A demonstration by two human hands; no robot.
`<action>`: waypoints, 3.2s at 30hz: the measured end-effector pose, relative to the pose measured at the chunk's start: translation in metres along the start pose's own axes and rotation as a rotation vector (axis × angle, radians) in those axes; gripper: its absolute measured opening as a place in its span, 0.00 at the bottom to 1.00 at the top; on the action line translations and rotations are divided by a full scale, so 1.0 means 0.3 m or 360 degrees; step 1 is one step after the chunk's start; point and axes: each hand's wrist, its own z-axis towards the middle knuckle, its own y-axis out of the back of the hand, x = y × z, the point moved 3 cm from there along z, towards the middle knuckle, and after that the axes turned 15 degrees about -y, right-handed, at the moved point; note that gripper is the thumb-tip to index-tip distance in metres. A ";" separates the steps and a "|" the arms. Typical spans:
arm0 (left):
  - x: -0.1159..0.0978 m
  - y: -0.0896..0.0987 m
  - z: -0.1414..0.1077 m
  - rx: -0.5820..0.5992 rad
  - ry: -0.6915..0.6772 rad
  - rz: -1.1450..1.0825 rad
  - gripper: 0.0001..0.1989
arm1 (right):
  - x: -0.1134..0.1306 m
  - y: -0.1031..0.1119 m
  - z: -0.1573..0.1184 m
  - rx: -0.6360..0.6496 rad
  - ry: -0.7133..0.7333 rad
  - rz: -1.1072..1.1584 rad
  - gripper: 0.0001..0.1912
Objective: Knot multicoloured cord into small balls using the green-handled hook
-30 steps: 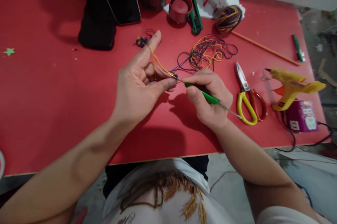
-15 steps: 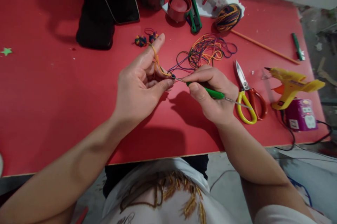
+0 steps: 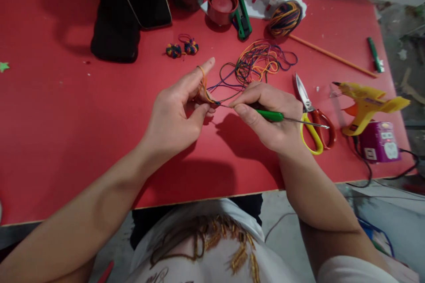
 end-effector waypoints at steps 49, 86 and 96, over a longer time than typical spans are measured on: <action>-0.018 -0.004 0.016 -0.0135 0.0335 -0.0424 0.25 | -0.089 -0.074 0.032 0.0120 -0.0668 0.1175 0.16; -0.013 -0.005 0.013 -0.0345 0.0452 -0.0308 0.32 | -0.049 -0.073 -0.007 -0.0141 -0.0073 0.0481 0.06; -0.039 -0.003 0.019 -0.0334 0.0570 -0.0175 0.44 | -0.043 -0.070 -0.008 -0.0145 -0.0077 0.0472 0.06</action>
